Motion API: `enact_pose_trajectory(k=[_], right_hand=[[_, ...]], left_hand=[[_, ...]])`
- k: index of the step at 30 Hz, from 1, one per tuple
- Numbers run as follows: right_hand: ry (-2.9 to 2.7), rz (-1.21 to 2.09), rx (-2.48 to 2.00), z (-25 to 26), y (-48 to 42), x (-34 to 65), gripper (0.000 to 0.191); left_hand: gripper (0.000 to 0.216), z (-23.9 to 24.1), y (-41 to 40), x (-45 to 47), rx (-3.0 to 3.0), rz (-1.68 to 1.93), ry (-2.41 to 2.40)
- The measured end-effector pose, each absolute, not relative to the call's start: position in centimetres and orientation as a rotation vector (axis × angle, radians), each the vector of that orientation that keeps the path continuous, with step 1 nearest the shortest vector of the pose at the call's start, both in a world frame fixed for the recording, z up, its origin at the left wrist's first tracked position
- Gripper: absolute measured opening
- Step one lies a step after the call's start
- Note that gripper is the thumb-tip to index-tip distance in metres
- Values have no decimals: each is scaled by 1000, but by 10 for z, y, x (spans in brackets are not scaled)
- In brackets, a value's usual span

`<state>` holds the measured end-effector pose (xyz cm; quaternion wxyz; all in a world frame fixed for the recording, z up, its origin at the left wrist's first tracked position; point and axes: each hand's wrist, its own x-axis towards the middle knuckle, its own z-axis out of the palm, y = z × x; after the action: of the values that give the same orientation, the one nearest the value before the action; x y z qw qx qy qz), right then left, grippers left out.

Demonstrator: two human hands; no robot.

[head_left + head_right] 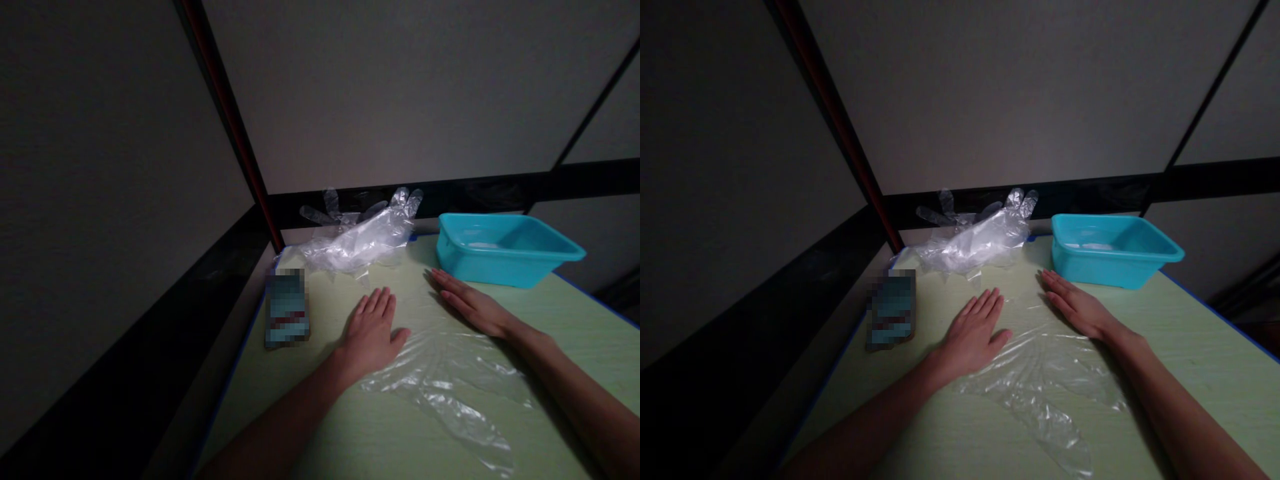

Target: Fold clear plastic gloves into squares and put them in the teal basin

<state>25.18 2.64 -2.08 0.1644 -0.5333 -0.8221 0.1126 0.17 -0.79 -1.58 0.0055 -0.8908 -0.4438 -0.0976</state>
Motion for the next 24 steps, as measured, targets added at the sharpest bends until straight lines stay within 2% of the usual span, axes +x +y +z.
enact_pose_trajectory(k=[7,12,24], right_hand=[[-2355,307,-1367,-12,18,246,53],[-2471,358,-1385,-16,20,239,60],[-2559,190,-1458,-26,25,240,69]], left_hand=[[60,-16,-8,2,-2779,-291,-1382],[60,-17,-8,2,-2771,-298,-1388],[61,-16,-6,2,-2791,-271,-1386]])
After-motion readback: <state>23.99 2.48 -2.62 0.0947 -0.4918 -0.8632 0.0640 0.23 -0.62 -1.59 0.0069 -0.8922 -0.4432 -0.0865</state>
